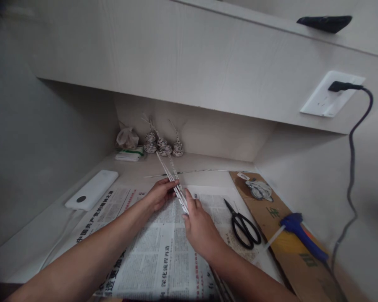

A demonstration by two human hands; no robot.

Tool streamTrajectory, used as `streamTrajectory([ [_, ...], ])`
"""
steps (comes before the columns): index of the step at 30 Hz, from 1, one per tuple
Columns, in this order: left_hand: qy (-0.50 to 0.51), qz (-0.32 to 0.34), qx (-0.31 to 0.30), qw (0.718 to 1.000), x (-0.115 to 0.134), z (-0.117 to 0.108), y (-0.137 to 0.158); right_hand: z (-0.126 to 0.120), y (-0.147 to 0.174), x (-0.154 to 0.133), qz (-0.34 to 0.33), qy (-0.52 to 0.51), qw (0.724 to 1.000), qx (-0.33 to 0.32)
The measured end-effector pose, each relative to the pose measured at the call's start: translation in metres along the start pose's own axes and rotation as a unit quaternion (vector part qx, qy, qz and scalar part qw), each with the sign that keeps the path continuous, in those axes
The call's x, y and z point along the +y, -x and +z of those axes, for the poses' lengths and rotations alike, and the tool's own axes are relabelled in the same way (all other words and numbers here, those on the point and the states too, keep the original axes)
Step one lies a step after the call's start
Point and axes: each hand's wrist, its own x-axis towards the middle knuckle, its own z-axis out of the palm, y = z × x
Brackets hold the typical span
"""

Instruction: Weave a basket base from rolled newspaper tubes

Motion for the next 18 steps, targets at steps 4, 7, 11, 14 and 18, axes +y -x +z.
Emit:
streamTrajectory([
  [4,-0.001,-0.007,-0.003,1.0,0.0,0.0,0.001,0.002,-0.004,0.014,0.033,-0.112,0.993,0.025],
  [7,-0.004,-0.009,-0.001,1.0,0.001,0.0,0.002,0.004,-0.006,0.02,0.065,-0.185,0.98,0.023],
  [11,-0.001,-0.013,0.008,1.0,0.001,0.0,0.002,0.004,-0.004,0.019,0.082,-0.254,0.963,0.022],
  [14,0.005,-0.022,0.007,1.0,0.001,-0.001,0.001,0.002,-0.004,0.016,0.088,-0.292,0.952,0.017],
  [18,0.007,-0.021,0.01,1.0,0.0,-0.002,0.0,-0.001,-0.006,0.012,0.103,-0.337,0.936,0.018],
])
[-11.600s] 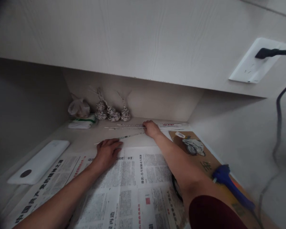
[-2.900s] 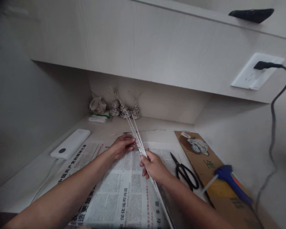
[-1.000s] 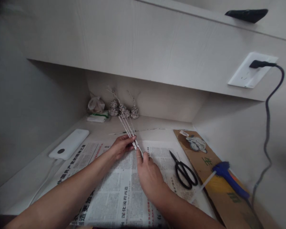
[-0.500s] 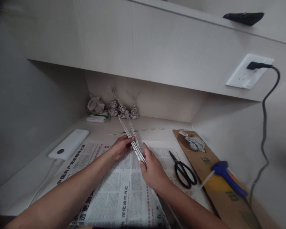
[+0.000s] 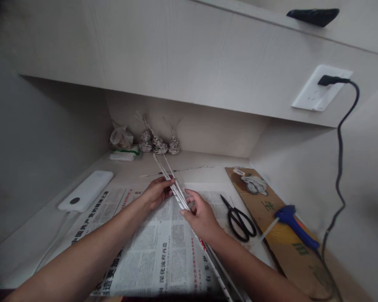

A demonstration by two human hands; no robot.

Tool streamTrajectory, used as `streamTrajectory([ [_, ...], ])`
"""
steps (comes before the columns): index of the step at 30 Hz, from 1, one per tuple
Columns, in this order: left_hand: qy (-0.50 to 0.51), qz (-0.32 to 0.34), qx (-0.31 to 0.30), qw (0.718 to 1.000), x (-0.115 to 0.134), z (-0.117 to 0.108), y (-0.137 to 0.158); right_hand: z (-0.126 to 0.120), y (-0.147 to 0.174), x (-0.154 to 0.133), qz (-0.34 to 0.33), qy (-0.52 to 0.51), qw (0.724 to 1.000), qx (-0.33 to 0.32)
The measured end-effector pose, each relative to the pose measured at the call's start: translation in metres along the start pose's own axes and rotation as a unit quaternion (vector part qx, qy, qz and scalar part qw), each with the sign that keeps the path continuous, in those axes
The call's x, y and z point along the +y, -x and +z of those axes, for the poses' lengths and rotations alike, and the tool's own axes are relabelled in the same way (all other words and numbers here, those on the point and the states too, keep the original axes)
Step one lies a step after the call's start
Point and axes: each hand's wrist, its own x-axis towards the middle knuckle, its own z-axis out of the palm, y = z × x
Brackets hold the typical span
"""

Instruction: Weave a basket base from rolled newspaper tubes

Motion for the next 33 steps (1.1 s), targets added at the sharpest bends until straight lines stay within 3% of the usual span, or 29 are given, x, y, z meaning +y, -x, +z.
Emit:
streamTrajectory([
  [10,0.032,-0.013,0.034,0.999,0.002,0.002,0.002,0.001,-0.004,0.001,0.033,-0.095,0.995,0.008],
  [18,0.02,-0.012,-0.003,1.0,0.006,-0.001,0.002,-0.002,-0.001,-0.007,0.078,-0.174,0.981,-0.027],
  [22,0.012,-0.024,-0.053,0.998,0.006,-0.002,0.003,-0.002,-0.001,-0.012,0.095,-0.183,0.978,-0.04],
  [28,0.018,0.019,-0.082,0.996,0.005,-0.001,0.004,-0.005,-0.01,-0.006,0.118,-0.193,0.974,-0.014],
  [33,0.023,0.042,-0.082,0.995,0.007,-0.001,0.003,-0.027,-0.029,-0.012,0.156,-0.173,0.972,0.005],
])
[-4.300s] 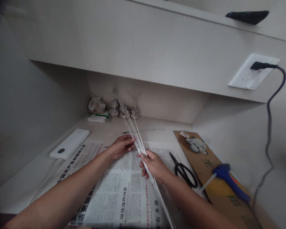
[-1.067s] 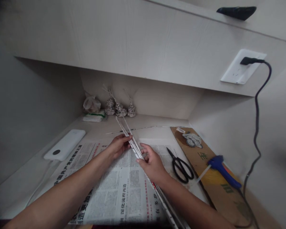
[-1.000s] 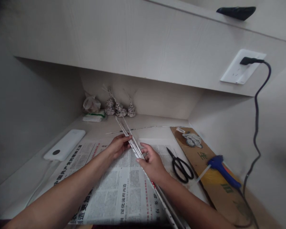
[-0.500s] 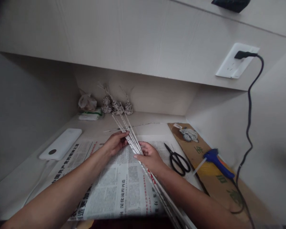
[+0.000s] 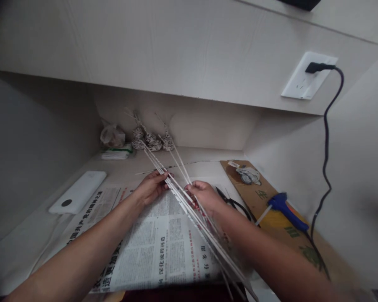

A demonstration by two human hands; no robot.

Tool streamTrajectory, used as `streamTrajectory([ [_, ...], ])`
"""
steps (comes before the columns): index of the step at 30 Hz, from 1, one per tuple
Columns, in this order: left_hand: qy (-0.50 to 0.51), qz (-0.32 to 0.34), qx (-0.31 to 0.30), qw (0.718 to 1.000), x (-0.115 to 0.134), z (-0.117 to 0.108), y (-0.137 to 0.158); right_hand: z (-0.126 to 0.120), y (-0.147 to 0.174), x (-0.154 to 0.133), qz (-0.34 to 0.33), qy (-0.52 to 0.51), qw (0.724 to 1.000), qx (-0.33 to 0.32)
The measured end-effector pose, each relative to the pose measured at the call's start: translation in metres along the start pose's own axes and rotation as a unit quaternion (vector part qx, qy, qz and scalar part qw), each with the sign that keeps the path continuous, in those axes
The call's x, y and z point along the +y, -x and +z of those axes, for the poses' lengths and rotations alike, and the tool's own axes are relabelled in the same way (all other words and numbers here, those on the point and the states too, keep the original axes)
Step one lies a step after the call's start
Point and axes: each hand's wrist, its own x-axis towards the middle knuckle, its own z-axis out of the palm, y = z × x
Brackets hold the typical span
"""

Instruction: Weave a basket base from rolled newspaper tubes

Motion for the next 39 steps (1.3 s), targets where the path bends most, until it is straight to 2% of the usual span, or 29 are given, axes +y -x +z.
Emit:
streamTrajectory([
  [3,0.009,0.014,0.016,1.0,0.001,-0.001,-0.002,-0.011,-0.008,-0.029,0.002,0.002,1.0,0.025],
  [7,0.041,0.025,0.05,0.998,0.005,-0.001,-0.003,-0.013,-0.014,-0.06,-0.018,0.031,0.999,0.001],
  [13,0.072,0.047,0.098,0.992,0.012,-0.001,-0.004,-0.004,-0.025,-0.067,0.019,0.133,0.989,-0.062],
  [16,0.074,0.069,0.133,0.986,0.013,-0.003,-0.006,-0.004,-0.033,-0.081,-0.023,0.239,0.969,-0.053],
  [18,0.07,0.075,0.15,0.983,0.013,-0.005,-0.007,-0.004,-0.041,-0.095,-0.091,0.316,0.944,-0.032],
  [19,0.068,0.075,0.155,0.983,0.012,-0.005,-0.008,-0.003,-0.046,-0.102,-0.135,0.362,0.922,-0.023],
  [22,0.06,0.061,0.157,0.984,0.012,-0.007,-0.008,-0.003,-0.068,-0.117,-0.237,0.517,0.823,-0.005],
  [24,0.058,0.045,0.152,0.986,0.013,-0.007,-0.007,-0.007,-0.086,-0.122,-0.24,0.598,0.764,0.006],
  [25,0.059,0.039,0.152,0.986,0.013,-0.007,-0.007,-0.012,-0.095,-0.124,-0.229,0.623,0.748,0.021],
  [26,0.064,0.035,0.152,0.986,0.014,-0.007,-0.006,-0.017,-0.104,-0.126,-0.219,0.631,0.743,0.042],
  [29,0.087,0.036,0.155,0.983,0.016,-0.007,-0.006,-0.039,-0.12,-0.131,-0.205,0.623,0.746,0.114],
  [32,0.112,0.05,0.173,0.977,0.018,-0.008,-0.008,-0.054,-0.118,-0.124,-0.19,0.591,0.77,0.151],
  [37,0.132,0.07,0.197,0.969,0.027,-0.012,-0.011,-0.059,-0.082,-0.083,-0.15,0.513,0.843,0.06],
  [39,0.137,0.081,0.203,0.966,0.033,-0.013,-0.011,-0.064,-0.062,-0.069,-0.121,0.441,0.889,0.017],
])
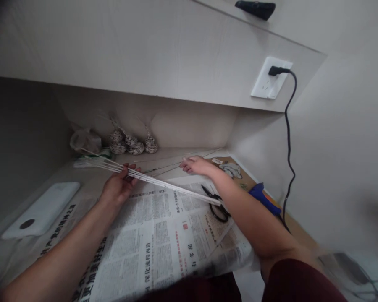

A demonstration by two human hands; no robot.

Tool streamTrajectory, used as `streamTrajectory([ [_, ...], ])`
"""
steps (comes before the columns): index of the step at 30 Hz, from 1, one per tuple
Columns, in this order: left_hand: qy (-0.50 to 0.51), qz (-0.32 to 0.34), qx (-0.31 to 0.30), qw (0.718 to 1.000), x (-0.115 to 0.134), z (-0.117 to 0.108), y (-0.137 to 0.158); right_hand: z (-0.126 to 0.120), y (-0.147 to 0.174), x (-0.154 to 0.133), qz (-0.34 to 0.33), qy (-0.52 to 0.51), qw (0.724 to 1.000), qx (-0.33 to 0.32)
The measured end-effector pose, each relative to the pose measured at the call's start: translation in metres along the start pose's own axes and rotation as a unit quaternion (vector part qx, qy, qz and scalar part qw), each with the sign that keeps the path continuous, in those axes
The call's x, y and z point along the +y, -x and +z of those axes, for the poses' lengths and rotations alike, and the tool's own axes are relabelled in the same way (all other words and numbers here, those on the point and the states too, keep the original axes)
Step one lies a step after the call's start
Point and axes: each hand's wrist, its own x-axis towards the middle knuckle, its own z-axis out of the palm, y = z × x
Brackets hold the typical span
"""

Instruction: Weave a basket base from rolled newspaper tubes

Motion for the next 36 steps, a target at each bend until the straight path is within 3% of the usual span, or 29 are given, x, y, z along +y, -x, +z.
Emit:
streamTrajectory([
  [4,0.033,0.019,0.009,0.999,0.013,0.0,-0.003,-0.008,0.041,0.014,0.062,-0.299,0.952,-0.037],
  [7,0.046,0.035,0.029,0.998,0.019,-0.002,-0.007,-0.015,0.063,0.022,0.075,-0.372,0.925,-0.029],
  [10,0.053,0.042,0.043,0.997,0.022,-0.003,-0.01,-0.01,0.077,0.025,0.09,-0.392,0.915,-0.01],
  [13,0.049,0.042,0.044,0.997,0.021,-0.002,-0.01,0.002,0.078,0.023,0.083,-0.387,0.917,0.049],
  [17,0.037,0.035,0.027,0.998,0.02,-0.002,-0.009,0.019,0.063,0.011,0.081,-0.398,0.904,0.135],
  [23,0.025,0.031,0.004,0.999,0.019,-0.003,-0.008,0.036,0.042,0.005,0.063,-0.399,0.892,0.203],
  [26,-0.003,0.01,-0.013,1.0,0.012,-0.001,-0.004,0.047,0.039,0.011,0.033,-0.399,0.89,0.218],
  [33,-0.075,-0.019,-0.077,0.994,-0.009,0.008,0.016,0.065,0.043,0.013,0.033,-0.414,0.887,0.203],
  [36,-0.078,-0.008,-0.069,0.995,-0.012,0.01,0.018,0.064,0.043,0.017,0.048,-0.464,0.858,0.214],
])
